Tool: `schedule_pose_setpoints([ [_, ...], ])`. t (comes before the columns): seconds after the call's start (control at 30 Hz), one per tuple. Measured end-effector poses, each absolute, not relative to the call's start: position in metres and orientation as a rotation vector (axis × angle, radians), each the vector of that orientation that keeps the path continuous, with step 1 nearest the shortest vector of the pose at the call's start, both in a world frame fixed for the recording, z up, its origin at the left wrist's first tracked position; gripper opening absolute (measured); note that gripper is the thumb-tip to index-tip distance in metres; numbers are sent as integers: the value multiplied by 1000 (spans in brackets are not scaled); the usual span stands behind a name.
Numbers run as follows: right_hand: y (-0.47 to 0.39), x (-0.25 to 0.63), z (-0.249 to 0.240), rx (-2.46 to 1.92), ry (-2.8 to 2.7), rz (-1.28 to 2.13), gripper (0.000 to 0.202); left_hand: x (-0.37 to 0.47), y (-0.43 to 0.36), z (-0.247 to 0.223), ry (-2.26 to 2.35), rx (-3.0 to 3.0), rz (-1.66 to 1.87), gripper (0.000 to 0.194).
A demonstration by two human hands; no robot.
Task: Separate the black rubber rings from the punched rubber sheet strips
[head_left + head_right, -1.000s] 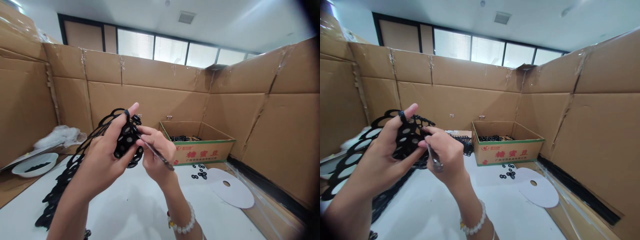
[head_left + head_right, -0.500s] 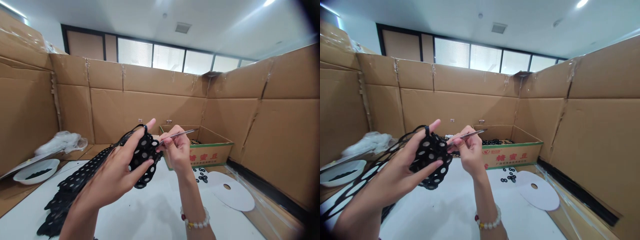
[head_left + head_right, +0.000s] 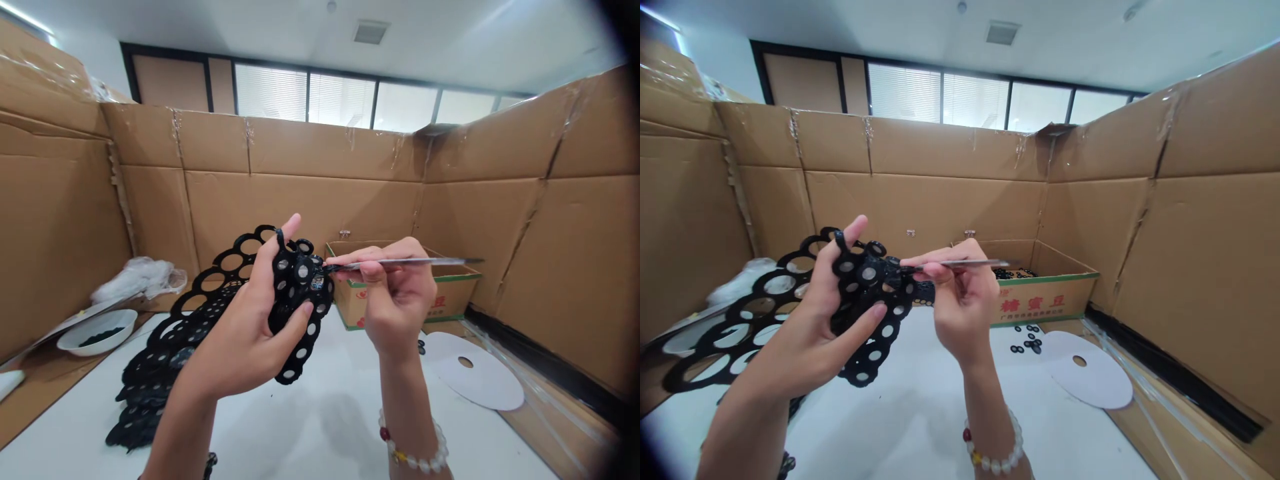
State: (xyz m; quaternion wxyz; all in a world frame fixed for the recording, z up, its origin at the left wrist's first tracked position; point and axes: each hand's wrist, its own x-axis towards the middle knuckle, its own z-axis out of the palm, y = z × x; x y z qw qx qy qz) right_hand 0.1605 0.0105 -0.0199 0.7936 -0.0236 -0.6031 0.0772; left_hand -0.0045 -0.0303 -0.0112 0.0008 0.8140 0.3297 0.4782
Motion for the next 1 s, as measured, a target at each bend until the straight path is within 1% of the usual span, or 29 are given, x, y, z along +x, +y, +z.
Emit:
schedule_pose_setpoints([
  [0.1, 2, 160, -21, -73, -1286, -17, 20, 4, -30, -11, 966, 2490, 1447, 86],
  [0.17, 0, 162, -21, -76, -1295, -70, 21, 10, -29, -11, 937, 2449, 1469, 85],
  [0.23, 0, 162, -21, -71, -1302, -74, 20, 14, -30, -12, 967, 2441, 1534, 88],
  [0.3, 0, 160, -22, -60, -1305, -64, 20, 15, -29, -13, 1024, 2455, 1592, 95],
  [0.4, 2, 156, -22, -50, -1322, -66, 21, 11, -28, -14, 1070, 2479, 1596, 103],
  [0.53, 2, 155, -21, -59, -1385, -90, 21, 5, -27, -12, 1032, 2450, 1526, 97],
  [0.67, 0, 156, -16, -50, -1293, 4, 18, 7, -29, -10, 881, 2316, 1475, 99],
  [0.77, -4, 153, -13, -65, -1218, 57, 16, 12, -34, -7, 844, 2195, 1628, 98],
  [0.87, -9, 147, -12, -83, -1182, -24, 18, 13, -37, -5, 833, 2059, 1824, 93],
  [1.0, -17, 135, -14, -69, -1177, -73, 17, 4, -35, -4, 772, 2056, 1862, 92],
])
